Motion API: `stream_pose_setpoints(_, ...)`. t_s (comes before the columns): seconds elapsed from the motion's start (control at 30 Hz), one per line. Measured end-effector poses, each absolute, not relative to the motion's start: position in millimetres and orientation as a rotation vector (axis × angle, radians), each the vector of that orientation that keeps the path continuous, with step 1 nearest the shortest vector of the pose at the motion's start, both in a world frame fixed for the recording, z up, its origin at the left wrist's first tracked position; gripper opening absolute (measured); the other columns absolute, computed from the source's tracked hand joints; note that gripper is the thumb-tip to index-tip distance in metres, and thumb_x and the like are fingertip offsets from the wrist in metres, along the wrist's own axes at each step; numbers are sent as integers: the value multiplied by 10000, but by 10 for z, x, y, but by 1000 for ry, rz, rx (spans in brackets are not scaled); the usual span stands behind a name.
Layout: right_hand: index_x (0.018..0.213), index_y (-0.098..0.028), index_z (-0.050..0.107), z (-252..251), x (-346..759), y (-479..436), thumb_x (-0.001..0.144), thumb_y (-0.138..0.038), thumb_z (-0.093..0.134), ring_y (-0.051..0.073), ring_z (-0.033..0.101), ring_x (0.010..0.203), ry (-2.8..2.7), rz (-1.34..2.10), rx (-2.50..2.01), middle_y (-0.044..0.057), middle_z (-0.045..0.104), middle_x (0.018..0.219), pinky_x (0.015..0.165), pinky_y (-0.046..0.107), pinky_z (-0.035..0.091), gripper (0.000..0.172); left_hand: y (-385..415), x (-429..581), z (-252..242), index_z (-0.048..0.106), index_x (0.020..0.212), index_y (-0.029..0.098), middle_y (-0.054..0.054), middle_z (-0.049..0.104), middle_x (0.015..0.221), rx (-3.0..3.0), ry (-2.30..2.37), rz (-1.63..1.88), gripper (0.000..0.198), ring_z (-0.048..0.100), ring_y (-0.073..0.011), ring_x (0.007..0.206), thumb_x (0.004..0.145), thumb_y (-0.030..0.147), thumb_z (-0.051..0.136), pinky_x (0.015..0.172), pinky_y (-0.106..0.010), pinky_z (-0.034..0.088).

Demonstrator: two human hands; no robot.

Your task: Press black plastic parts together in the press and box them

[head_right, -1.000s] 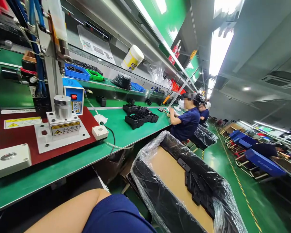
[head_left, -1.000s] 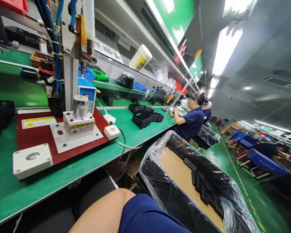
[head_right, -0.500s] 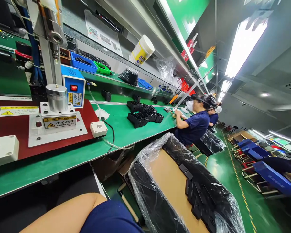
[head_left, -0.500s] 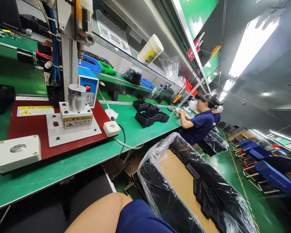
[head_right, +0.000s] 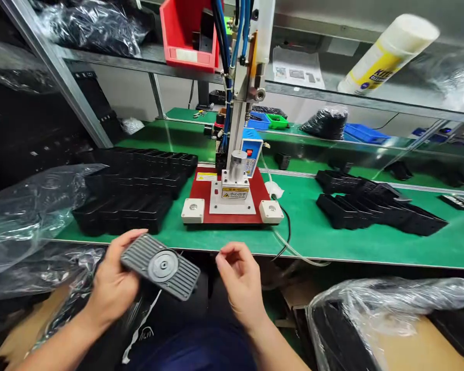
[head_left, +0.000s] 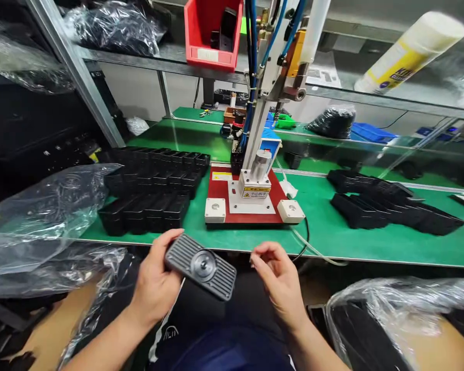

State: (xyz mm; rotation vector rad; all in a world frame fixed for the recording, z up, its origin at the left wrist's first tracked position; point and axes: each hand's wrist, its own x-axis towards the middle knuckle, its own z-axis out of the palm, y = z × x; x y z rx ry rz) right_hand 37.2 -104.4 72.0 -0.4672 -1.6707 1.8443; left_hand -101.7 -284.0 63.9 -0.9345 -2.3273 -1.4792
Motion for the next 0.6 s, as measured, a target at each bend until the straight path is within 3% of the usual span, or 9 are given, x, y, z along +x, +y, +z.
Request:
stream_pose_setpoints(0.03, 971, -277, 645, 650, 439, -970, 867, -411, 705, 183, 604, 870, -1688, 1837, -434, 23, 652, 931, 765, 296, 515, 180, -2768, -1030, 645, 543, 1190, 187, -54, 642, 1065, -966, -2337, -1504, 346, 634, -188, 917, 847, 237, 543, 812, -316, 529)
stream_pose_setpoints(0.1, 1181, -289, 607, 544, 592, -867, 874, -498, 670, 238, 579, 1081, -1780, 1829, -335, 66, 633, 1164, 865, 342, 495, 376, -2572, -1000, 655, 531, 1204, 188, -54, 648, 1055, -1016, -2362, -1599, 384, 638, -182, 906, 821, 195, 514, 818, -305, 523)
stream_pose_setpoints(0.2, 1369, -327, 480, 457, 734, -827, 869, -627, 602, 283, 504, 1224, -1914, 1851, -196, 76, 540, 1348, 937, 389, 466, 596, -2309, -906, 673, 537, 1182, 187, -61, 634, 1078, -992, -2356, -1845, 383, 624, -186, 938, 800, 209, 555, 834, -304, 512)
stream_pose_setpoints(0.33, 1394, -356, 465, 434, 687, -829, 967, -547, 478, 265, 449, 1275, -2031, 1669, -174, 50, 497, 1396, 998, 395, 422, 467, -2142, -783, 672, 553, 1057, 183, -39, 627, 890, -869, -2230, -2668, 316, 593, -146, 713, 799, 342, 643, 625, -248, 498)
stream_pose_setpoints(0.43, 1412, -363, 448, 469, 562, -803, 934, -563, 542, 266, 377, 1333, -2082, 1610, -100, 37, 457, 1435, 1065, 405, 360, 527, -2074, -642, 600, 576, 891, 159, -13, 593, 697, -915, -1983, -3408, 328, 503, -87, 496, 816, 471, 642, 458, -190, 404)
stream_pose_setpoints(0.6, 1354, -268, 540, 535, 405, -739, 876, -657, 563, 270, 541, 1175, -1963, 2098, 20, 76, 597, 1273, 1019, 413, 408, 616, -1946, -421, 400, 595, 810, 130, -4, 571, 500, -1039, -1540, -4164, 389, 360, -47, 289, 813, 517, 643, 317, -153, 269)
